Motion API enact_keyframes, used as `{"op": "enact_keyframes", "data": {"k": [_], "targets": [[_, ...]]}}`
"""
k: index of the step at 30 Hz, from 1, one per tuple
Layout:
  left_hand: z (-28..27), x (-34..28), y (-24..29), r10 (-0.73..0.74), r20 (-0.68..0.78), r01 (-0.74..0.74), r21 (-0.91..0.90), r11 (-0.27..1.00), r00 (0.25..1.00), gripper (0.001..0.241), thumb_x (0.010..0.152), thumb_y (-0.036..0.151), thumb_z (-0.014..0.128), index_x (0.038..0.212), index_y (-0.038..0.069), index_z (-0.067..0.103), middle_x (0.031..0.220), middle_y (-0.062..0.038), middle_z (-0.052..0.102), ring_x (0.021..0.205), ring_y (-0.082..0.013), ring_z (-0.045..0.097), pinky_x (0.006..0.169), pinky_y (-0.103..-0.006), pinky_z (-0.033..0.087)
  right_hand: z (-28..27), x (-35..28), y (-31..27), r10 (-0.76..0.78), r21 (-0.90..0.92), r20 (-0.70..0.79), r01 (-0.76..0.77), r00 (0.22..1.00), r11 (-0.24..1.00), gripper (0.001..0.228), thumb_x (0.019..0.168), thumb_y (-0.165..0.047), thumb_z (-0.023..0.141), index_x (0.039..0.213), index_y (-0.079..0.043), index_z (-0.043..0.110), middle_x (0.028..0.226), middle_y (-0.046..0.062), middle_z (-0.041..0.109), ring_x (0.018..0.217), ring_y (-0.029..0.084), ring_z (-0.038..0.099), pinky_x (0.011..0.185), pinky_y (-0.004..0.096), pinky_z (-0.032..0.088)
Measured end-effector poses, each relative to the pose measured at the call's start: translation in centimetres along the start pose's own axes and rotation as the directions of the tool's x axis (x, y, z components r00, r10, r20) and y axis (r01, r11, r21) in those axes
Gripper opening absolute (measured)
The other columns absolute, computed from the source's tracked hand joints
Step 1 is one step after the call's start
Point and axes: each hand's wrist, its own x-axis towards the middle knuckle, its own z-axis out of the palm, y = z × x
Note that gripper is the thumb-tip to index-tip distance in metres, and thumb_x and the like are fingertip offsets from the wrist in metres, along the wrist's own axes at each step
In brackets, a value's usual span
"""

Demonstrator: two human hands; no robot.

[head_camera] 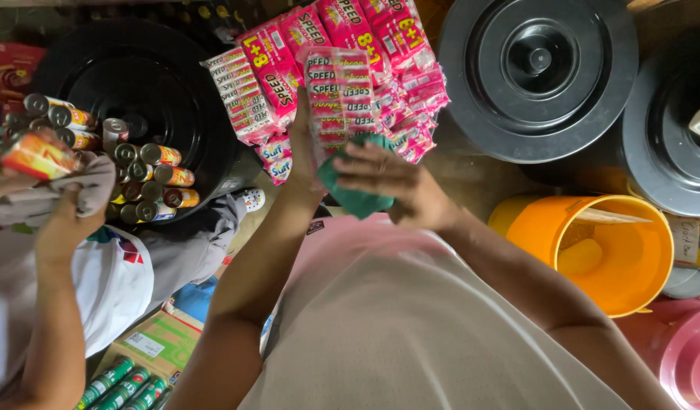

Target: Wiping down detergent packets and stocking them onto a shelf in a store.

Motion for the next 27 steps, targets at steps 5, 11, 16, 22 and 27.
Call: {"op": "enact_keyframes", "data": {"k": [5, 11, 16, 22, 27], "targets": [[-4.6, 0.1, -1.3, -0.009, -0.072, 0.003, -0.079, 0.997, 0.997, 0.065, 0.115, 0.056, 0.033, 0.146, 0.002, 0.050, 0.128, -0.019, 0.067, 0.109, -0.0295, 0.072, 0.095, -0.0448, 0.062, -1.7, 3.4, 5.4, 0.040, 0.031, -0.355, -0.031, 0.934, 0.999, 0.071, 0.075, 0.021, 0.049, 0.139, -0.004, 0.064, 0.158, 0.014, 0.052, 0.157, 0.031, 0.038, 0.132, 0.048, 0.028], [-3.3, 0.5, -1.3, 0.005, -0.040, -0.008, -0.082, 0.997, 0.999, 0.067, 0.112, 0.058, 0.035, 0.147, 0.004, 0.052, 0.127, -0.018, 0.068, 0.110, -0.0307, 0.071, 0.093, -0.0476, 0.062, 0.8, 3.7, 4.6, 0.222, 0.287, -0.578, -0.059, 0.785, 0.956, 0.065, 0.094, 0.022, 0.048, 0.154, -0.002, 0.050, 0.172, 0.014, 0.034, 0.161, 0.027, 0.033, 0.133, 0.042, 0.031], [-5.0, 0.7, -0.6, 0.084, 0.120, -0.059, -0.195, 0.979, 0.989, 0.071, 0.120, 0.062, 0.033, 0.152, 0.000, 0.046, 0.140, -0.023, 0.063, 0.120, -0.0385, 0.067, 0.101, -0.0550, 0.057, 3.7, 1.7, 3.0, 0.299, 0.468, -0.529, -0.022, 0.794, 0.884, 0.058, 0.102, 0.017, 0.053, 0.157, 0.000, 0.046, 0.174, 0.016, 0.029, 0.161, 0.027, 0.029, 0.135, 0.041, 0.028], [-3.9, 2.4, 0.5, 0.141, -0.117, -0.167, -0.254, 0.953, 0.983, 0.089, 0.098, 0.072, 0.036, 0.163, 0.012, 0.027, 0.163, -0.027, 0.035, 0.146, -0.0501, 0.045, 0.124, -0.0664, 0.037, 3.4, -1.5, 2.4, 0.500, 0.726, -0.437, -0.035, 0.748, 0.687, 0.051, 0.104, 0.012, 0.054, 0.153, 0.001, 0.048, 0.162, 0.021, 0.044, 0.151, 0.030, 0.043, 0.128, 0.044, 0.038], [-8.1, 4.1, -0.9, 0.184, -0.190, -0.235, -0.291, 0.927, 0.964, 0.070, 0.107, 0.069, 0.044, 0.147, 0.013, 0.052, 0.138, -0.012, 0.060, 0.130, -0.0344, 0.060, 0.117, -0.0567, 0.049, 0.3, 1.6, 0.2, 0.144, 0.053, -0.615, -0.142, 0.776, 0.988, 0.053, 0.095, 0.015, 0.056, 0.146, -0.001, 0.055, 0.161, 0.016, 0.050, 0.151, 0.032, 0.047, 0.129, 0.045, 0.040]]}}
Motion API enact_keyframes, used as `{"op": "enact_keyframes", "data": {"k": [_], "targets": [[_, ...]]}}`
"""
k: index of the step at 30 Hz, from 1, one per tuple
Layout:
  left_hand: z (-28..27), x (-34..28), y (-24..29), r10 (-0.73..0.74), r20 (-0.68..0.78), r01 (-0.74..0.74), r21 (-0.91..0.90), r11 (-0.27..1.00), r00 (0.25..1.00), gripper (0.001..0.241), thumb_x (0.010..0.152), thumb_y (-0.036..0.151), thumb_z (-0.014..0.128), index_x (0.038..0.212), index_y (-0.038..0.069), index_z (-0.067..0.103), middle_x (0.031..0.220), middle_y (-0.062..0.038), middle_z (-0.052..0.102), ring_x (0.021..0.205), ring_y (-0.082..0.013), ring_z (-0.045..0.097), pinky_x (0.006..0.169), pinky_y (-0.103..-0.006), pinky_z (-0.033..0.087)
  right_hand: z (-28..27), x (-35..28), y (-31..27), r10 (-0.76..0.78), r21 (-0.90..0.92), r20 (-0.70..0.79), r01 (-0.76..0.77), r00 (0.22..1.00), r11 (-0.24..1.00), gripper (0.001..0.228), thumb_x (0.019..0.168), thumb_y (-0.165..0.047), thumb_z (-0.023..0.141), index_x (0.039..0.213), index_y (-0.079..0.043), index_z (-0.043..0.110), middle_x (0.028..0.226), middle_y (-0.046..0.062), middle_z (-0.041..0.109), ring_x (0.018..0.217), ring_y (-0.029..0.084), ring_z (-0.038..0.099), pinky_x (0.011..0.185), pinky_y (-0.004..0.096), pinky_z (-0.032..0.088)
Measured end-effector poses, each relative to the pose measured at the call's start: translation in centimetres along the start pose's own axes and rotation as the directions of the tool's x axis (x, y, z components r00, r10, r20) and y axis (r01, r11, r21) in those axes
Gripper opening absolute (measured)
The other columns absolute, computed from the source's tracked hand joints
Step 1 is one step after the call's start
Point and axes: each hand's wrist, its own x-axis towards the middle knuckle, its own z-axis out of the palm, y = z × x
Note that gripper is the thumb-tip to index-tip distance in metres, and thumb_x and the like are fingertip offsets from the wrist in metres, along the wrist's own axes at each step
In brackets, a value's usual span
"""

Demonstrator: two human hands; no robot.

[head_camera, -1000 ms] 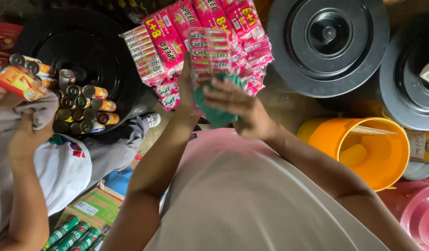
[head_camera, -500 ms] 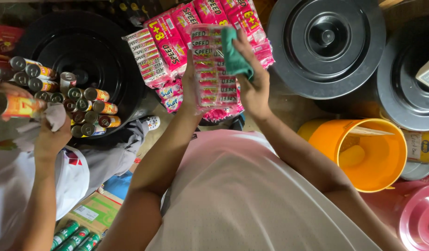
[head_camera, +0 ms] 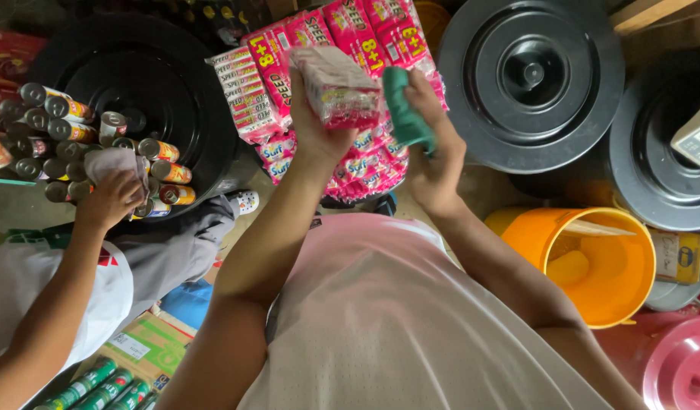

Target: Wiping down detergent packets and stocking them onto a shelf in a store.

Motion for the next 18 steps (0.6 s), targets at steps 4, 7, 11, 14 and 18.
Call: {"op": "enact_keyframes", "data": {"k": [4, 7, 11, 14, 18], "targets": [[-0.9, 0.5, -0.6, -0.040, 0.023, 0.037, 0.129, 0.991, 0.999, 0.067, 0.102, 0.067, 0.048, 0.135, 0.009, 0.060, 0.127, -0.013, 0.068, 0.116, -0.0301, 0.066, 0.104, -0.0484, 0.056, 1.0, 1.8, 1.5, -0.314, -0.328, 0.259, 0.389, 0.913, 0.861, 0.062, 0.082, 0.019, 0.061, 0.140, -0.005, 0.063, 0.158, 0.012, 0.051, 0.153, 0.034, 0.041, 0.130, 0.050, 0.035], [-0.7, 0.5, -0.7, -0.087, 0.072, 0.077, 0.138, 0.987, 0.994, 0.063, 0.108, 0.061, 0.048, 0.135, 0.006, 0.060, 0.123, -0.013, 0.070, 0.111, -0.0296, 0.069, 0.101, -0.0455, 0.059, -0.6, 0.3, 4.9, -0.381, -0.387, 0.467, 0.572, 0.798, 0.723, 0.065, 0.078, 0.018, 0.065, 0.138, -0.008, 0.070, 0.156, 0.007, 0.052, 0.149, 0.032, 0.042, 0.126, 0.052, 0.037], [2.4, -1.3, -0.9, 0.027, 0.003, -0.027, 0.077, 0.997, 1.000, 0.050, 0.111, 0.051, 0.045, 0.135, 0.010, 0.060, 0.119, -0.011, 0.070, 0.107, -0.0287, 0.072, 0.095, -0.0496, 0.061, -3.9, -1.1, 8.1, -0.285, -0.458, 0.344, 0.424, 0.895, 0.781, 0.060, 0.081, 0.016, 0.063, 0.135, -0.008, 0.070, 0.156, 0.006, 0.054, 0.149, 0.031, 0.047, 0.125, 0.045, 0.042], [3.9, -2.6, 0.0, -0.070, 0.187, 0.054, 0.091, 0.994, 0.980, 0.044, 0.117, 0.045, 0.046, 0.137, 0.009, 0.060, 0.122, -0.012, 0.070, 0.107, -0.0270, 0.073, 0.095, -0.0477, 0.061, -5.4, -0.4, 10.2, -0.073, -0.280, 0.048, 0.084, 0.996, 0.956, 0.054, 0.087, 0.014, 0.055, 0.136, -0.006, 0.066, 0.151, 0.011, 0.058, 0.145, 0.030, 0.053, 0.124, 0.042, 0.045], [6.7, -4.6, 0.2, -0.288, 0.176, 0.224, 0.311, 0.923, 0.941, 0.048, 0.108, 0.044, 0.054, 0.141, 0.008, 0.060, 0.128, -0.012, 0.070, 0.111, -0.0239, 0.072, 0.096, -0.0464, 0.060, -6.0, 3.1, 10.9, 0.294, 0.481, -0.183, -0.175, 0.938, 0.859, 0.033, 0.108, 0.001, 0.056, 0.140, -0.004, 0.057, 0.138, 0.011, 0.065, 0.130, 0.022, 0.064, 0.115, 0.038, 0.053]]}}
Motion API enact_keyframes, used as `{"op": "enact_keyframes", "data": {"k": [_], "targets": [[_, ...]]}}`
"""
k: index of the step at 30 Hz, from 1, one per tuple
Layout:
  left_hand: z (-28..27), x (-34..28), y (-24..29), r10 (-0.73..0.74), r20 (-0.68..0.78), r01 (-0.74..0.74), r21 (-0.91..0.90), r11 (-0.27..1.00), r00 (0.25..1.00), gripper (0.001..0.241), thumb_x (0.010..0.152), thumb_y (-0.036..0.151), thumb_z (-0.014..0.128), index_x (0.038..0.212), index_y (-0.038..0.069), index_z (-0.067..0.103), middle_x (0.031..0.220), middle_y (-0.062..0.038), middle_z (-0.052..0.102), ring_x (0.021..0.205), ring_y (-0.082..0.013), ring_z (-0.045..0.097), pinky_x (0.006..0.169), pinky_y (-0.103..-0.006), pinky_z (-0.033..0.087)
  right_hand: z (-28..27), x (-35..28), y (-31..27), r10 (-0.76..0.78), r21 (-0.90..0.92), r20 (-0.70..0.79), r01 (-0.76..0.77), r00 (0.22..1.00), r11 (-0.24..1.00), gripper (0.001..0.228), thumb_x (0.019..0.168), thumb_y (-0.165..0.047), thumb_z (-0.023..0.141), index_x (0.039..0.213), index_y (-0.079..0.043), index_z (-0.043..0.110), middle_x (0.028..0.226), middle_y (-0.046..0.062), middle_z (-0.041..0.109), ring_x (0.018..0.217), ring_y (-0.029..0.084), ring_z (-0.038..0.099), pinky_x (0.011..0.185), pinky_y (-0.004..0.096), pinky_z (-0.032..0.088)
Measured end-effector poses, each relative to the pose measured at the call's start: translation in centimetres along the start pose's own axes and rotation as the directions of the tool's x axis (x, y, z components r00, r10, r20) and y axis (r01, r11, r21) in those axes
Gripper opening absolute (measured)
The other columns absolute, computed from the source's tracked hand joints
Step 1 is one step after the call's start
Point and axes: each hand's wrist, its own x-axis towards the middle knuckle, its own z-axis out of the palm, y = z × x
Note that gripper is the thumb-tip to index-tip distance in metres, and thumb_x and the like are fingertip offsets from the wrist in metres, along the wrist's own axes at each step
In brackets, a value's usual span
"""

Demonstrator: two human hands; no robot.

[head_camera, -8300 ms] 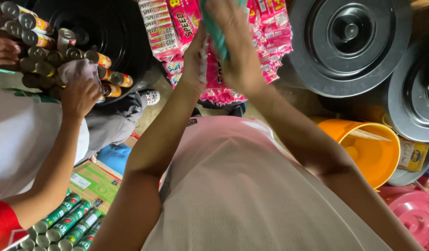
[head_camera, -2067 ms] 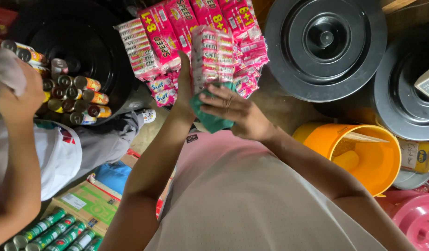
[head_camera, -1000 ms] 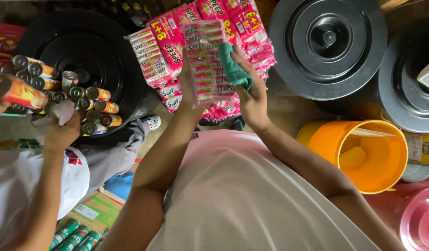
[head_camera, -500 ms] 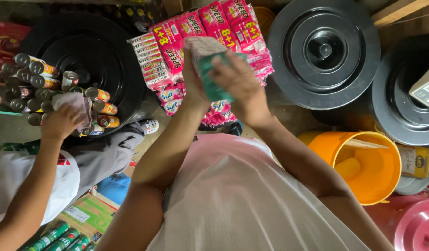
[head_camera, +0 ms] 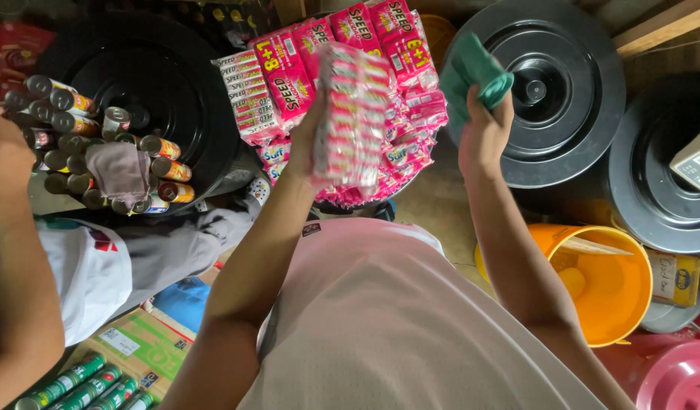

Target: Wiping down detergent packets and stocking them onto a shelf in a store.

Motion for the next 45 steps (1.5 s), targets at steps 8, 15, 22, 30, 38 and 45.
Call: {"op": "enact_keyframes", "data": {"k": [8, 15, 22, 30, 38, 45], "targets": [[-2.5, -1.9, -1.6, -0.230, -0.291, 0.298, 0.214, 0.930, 0.929, 0.054, 0.112, 0.038, 0.062, 0.153, 0.006, 0.051, 0.130, -0.008, 0.063, 0.114, -0.0187, 0.064, 0.100, -0.0371, 0.054, 2.9, 0.8, -2.3, 0.183, -0.176, 0.499, -0.108, 0.847, 0.978, 0.029, 0.112, -0.016, 0.060, 0.138, -0.003, 0.060, 0.105, 0.000, 0.062, 0.091, 0.010, 0.055, 0.085, 0.028, 0.047], [-0.8, -2.3, -0.5, -0.285, -0.244, 0.303, 0.038, 0.952, 0.927, 0.057, 0.104, 0.040, 0.063, 0.150, 0.009, 0.051, 0.136, -0.007, 0.066, 0.120, -0.0192, 0.066, 0.105, -0.0389, 0.054, 2.0, 0.7, -1.2, 0.170, -0.159, 0.591, -0.093, 0.788, 0.983, 0.031, 0.116, -0.021, 0.055, 0.141, -0.002, 0.059, 0.127, 0.001, 0.064, 0.117, 0.009, 0.057, 0.108, 0.029, 0.047], [-1.6, -3.4, -0.6, -0.275, -0.365, 0.346, 0.144, 0.927, 0.889, 0.053, 0.105, 0.041, 0.062, 0.145, 0.005, 0.057, 0.126, -0.010, 0.070, 0.109, -0.0217, 0.069, 0.096, -0.0405, 0.056, 5.6, -0.2, -2.5, 0.264, -0.182, 0.637, -0.191, 0.724, 0.964, 0.039, 0.113, -0.022, 0.056, 0.147, -0.003, 0.057, 0.119, 0.007, 0.058, 0.103, 0.015, 0.053, 0.093, 0.034, 0.043], [-2.1, -4.5, 2.9, -0.154, -0.312, 0.244, 0.277, 0.929, 0.938, 0.062, 0.103, 0.047, 0.065, 0.148, 0.008, 0.052, 0.130, -0.008, 0.068, 0.114, -0.0176, 0.070, 0.100, -0.0405, 0.057, 0.5, -1.9, 6.8, 0.413, -0.373, 0.241, -0.309, 0.878, 0.875, 0.038, 0.108, -0.021, 0.060, 0.141, -0.003, 0.059, 0.124, 0.011, 0.071, 0.110, 0.020, 0.069, 0.097, 0.038, 0.056], [-3.7, -3.2, 3.2, -0.017, -0.501, 0.129, 0.191, 0.973, 0.865, 0.077, 0.094, 0.055, 0.071, 0.146, 0.002, 0.051, 0.126, -0.014, 0.067, 0.110, -0.0259, 0.071, 0.097, -0.0476, 0.061, 0.4, -7.9, 16.8, 0.244, -0.849, 0.403, 0.260, 0.882, 0.459, 0.075, 0.090, -0.039, 0.077, 0.152, -0.008, 0.047, 0.160, 0.025, 0.039, 0.145, 0.048, 0.036, 0.115, 0.057, 0.035], [-5.3, -0.3, 1.8, 0.218, -0.567, 0.316, 0.691, 0.650, 0.794, 0.126, 0.082, 0.062, 0.075, 0.161, 0.017, -0.011, 0.161, -0.018, 0.038, 0.147, -0.0363, 0.046, 0.112, -0.0549, 0.049, 5.9, -4.5, 5.3, 0.530, 0.137, 0.434, -0.634, 0.729, 0.761, 0.092, 0.099, -0.068, 0.055, 0.166, -0.010, 0.028, 0.172, 0.017, 0.032, 0.154, 0.036, 0.039, 0.127, 0.053, 0.032]]}}
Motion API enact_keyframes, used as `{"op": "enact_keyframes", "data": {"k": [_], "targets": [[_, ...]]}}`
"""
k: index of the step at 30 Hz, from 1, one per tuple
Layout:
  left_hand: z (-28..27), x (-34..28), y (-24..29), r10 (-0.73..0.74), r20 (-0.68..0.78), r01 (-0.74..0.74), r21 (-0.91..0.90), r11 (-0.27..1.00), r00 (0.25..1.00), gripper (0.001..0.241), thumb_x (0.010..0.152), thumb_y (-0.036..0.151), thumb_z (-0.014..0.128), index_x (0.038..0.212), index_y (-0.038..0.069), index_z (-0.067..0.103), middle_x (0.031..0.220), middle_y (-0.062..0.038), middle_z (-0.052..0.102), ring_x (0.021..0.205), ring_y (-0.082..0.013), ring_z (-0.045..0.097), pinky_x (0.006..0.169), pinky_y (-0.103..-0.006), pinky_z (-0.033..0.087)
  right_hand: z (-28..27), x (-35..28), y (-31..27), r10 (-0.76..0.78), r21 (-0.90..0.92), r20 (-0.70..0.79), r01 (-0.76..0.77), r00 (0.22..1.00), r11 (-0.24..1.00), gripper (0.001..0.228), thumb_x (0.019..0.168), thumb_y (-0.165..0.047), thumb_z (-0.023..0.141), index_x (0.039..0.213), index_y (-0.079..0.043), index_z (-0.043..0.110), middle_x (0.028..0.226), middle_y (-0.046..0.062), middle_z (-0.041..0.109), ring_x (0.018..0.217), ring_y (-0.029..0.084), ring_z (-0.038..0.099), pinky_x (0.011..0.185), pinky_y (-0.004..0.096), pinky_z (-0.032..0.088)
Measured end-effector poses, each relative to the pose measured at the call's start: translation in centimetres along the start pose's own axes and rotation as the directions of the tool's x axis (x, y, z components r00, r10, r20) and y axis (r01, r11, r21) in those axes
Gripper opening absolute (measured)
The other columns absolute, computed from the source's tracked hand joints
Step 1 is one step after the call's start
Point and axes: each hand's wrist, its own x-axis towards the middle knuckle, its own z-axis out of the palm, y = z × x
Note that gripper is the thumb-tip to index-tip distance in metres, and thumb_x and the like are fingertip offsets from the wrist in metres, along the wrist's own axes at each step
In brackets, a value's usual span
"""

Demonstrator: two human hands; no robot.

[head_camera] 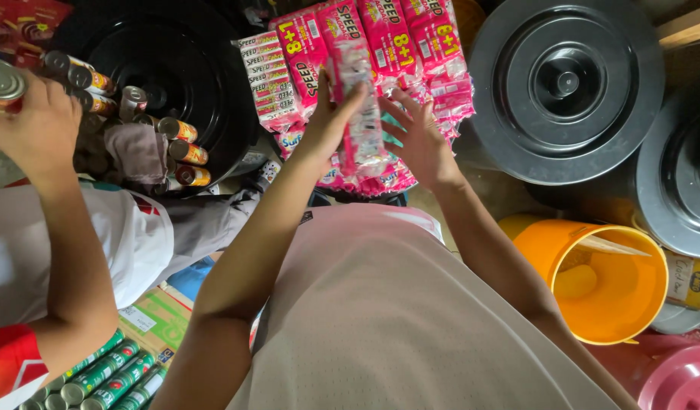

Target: Wiping down detergent packets and stocking them onto a shelf in a store.

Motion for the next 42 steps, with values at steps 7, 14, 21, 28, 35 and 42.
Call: {"op": "enact_keyframes", "data": {"k": [7, 14, 21, 28, 35, 42], "targets": [[1.2, -1.1, 0.8, -0.082, 0.031, 0.077, 0.137, 0.988, 0.996, 0.099, 0.089, 0.062, 0.061, 0.169, 0.027, 0.013, 0.162, -0.013, 0.038, 0.145, -0.0275, 0.038, 0.100, -0.0541, 0.043, 1.1, -0.9, -0.7, -0.037, 0.077, 0.050, 0.033, 0.998, 0.997, 0.085, 0.098, -0.047, 0.068, 0.163, -0.015, 0.025, 0.160, 0.014, 0.041, 0.145, 0.027, 0.048, 0.121, 0.048, 0.042], [0.6, -0.4, 0.3, -0.015, 0.214, 0.004, 0.050, 0.999, 0.977, 0.077, 0.098, 0.052, 0.061, 0.162, 0.019, 0.033, 0.150, -0.010, 0.054, 0.128, -0.0199, 0.062, 0.100, -0.0411, 0.056, -0.7, -1.3, -1.6, 0.007, 0.304, -0.120, 0.030, 0.993, 0.952, 0.067, 0.091, -0.030, 0.071, 0.147, 0.000, 0.050, 0.134, 0.016, 0.067, 0.120, 0.028, 0.068, 0.109, 0.046, 0.055], [1.5, -0.5, 1.7, -0.053, 0.217, 0.025, 0.132, 0.991, 0.975, 0.082, 0.091, 0.056, 0.066, 0.158, 0.020, 0.036, 0.146, -0.010, 0.050, 0.131, -0.0223, 0.057, 0.102, -0.0447, 0.057, 0.0, -1.4, -2.5, 0.013, 0.332, -0.125, 0.029, 0.992, 0.943, 0.058, 0.095, -0.028, 0.067, 0.143, 0.002, 0.053, 0.130, 0.018, 0.068, 0.117, 0.029, 0.068, 0.106, 0.045, 0.055], [2.5, -1.4, -1.0, -0.096, 0.162, 0.071, 0.151, 0.986, 0.982, 0.117, 0.078, 0.065, 0.073, 0.163, 0.025, 0.004, 0.166, -0.013, 0.024, 0.149, -0.0318, 0.038, 0.103, -0.0523, 0.055, -0.4, -1.4, -3.0, -0.012, 0.353, -0.093, 0.044, 0.996, 0.935, 0.056, 0.098, -0.028, 0.066, 0.144, 0.002, 0.052, 0.131, 0.017, 0.067, 0.119, 0.029, 0.068, 0.109, 0.046, 0.053], [3.6, -3.0, -2.3, 0.277, 0.359, -0.329, 0.093, 0.940, 0.891, 0.131, 0.084, 0.042, 0.089, 0.169, 0.016, -0.008, 0.169, -0.018, 0.021, 0.154, -0.0338, 0.034, 0.117, -0.0531, 0.045, 0.8, -0.6, -2.9, 0.043, 0.244, -0.084, -0.022, 0.996, 0.969, 0.054, 0.101, -0.029, 0.060, 0.144, 0.002, 0.050, 0.132, 0.017, 0.066, 0.119, 0.028, 0.067, 0.107, 0.046, 0.054], [2.7, -2.5, -8.4, 0.246, 0.254, -0.238, -0.061, 0.969, 0.935, 0.105, 0.097, 0.009, 0.074, 0.168, 0.011, -0.003, 0.156, -0.017, 0.046, 0.139, -0.0246, 0.054, 0.107, -0.0391, 0.057, 0.0, -0.8, 0.9, 0.253, 0.271, -0.095, -0.220, 0.963, 0.937, 0.045, 0.105, -0.026, 0.051, 0.141, 0.000, 0.054, 0.128, 0.015, 0.068, 0.117, 0.026, 0.066, 0.102, 0.043, 0.054]]}}
